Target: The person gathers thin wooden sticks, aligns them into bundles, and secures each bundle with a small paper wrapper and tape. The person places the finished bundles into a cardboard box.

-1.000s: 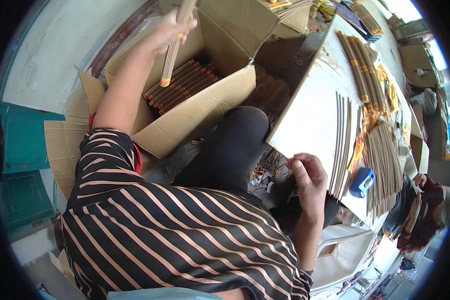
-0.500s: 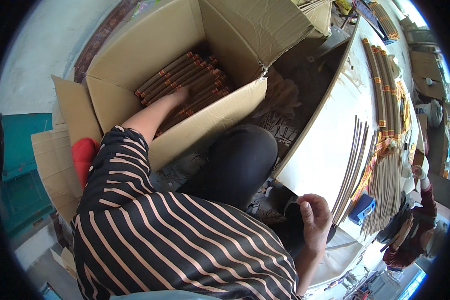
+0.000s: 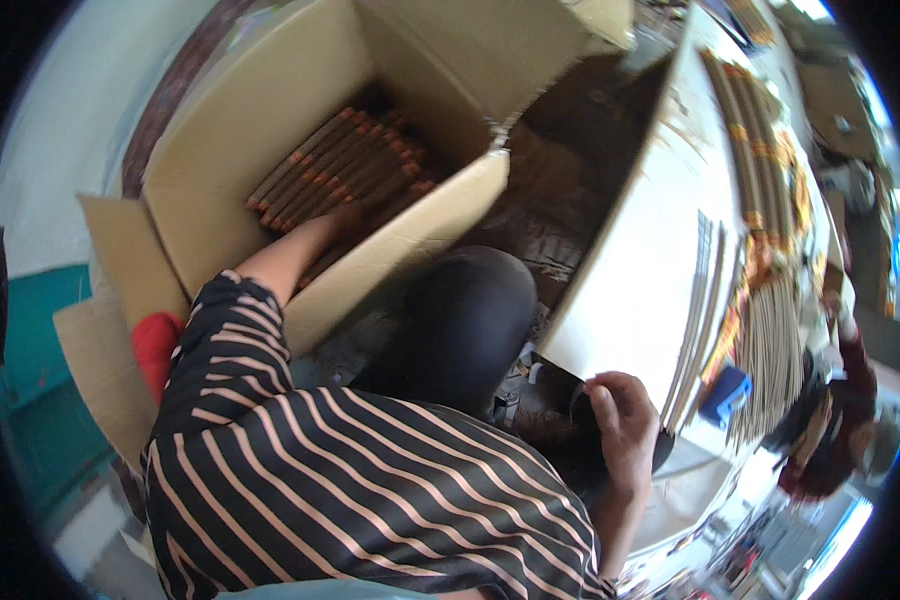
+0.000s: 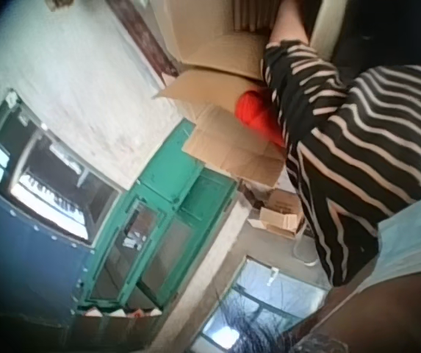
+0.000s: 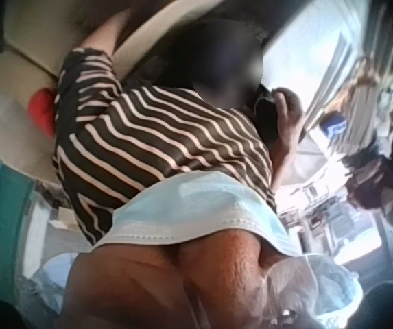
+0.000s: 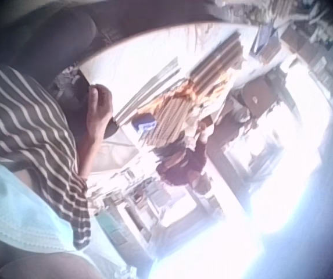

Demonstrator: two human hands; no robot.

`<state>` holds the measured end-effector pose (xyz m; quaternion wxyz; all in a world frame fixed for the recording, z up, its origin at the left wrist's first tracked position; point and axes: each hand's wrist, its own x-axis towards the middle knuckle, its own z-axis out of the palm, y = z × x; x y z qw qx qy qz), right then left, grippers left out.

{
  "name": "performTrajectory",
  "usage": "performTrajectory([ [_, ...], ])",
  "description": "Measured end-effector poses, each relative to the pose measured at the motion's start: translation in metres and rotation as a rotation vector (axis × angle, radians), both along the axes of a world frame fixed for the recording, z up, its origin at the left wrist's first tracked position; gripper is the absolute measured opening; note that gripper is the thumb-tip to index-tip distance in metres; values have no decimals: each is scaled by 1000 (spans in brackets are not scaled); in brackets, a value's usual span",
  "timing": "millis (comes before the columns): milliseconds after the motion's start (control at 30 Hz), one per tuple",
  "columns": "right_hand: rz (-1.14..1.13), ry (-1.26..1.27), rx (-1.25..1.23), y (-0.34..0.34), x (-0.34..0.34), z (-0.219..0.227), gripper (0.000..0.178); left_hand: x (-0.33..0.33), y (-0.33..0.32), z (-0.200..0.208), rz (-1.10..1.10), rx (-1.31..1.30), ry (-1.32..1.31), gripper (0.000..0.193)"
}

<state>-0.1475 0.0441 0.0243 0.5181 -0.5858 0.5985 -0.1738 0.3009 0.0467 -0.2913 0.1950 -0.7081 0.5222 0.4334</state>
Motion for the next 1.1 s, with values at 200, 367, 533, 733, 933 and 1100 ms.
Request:
performTrajectory([
  [200, 103, 114, -99, -8, -7, 10, 21, 40, 11, -44, 0, -22, 65, 45],
  [367, -59, -3, -22, -2, -42, 24, 21, 86, -16, -66, 291, -189, -14, 40],
  [533, -254, -26, -231, 11, -100, 15, 16, 42, -66, 77, 974, -718, 483, 25],
  [733, -423, 314, -653, -29, -212, 11, 17, -71, -91, 241, 992, -1094, 939, 32],
  [933, -327, 757, -652, -87, -309, -18, 36, -268, -94, 308, 724, -803, 1476, 22],
  [1100, -121, 1016, -653, -138, -328, -32, 59, -362, -107, 317, 615, -619, 1593, 19],
])
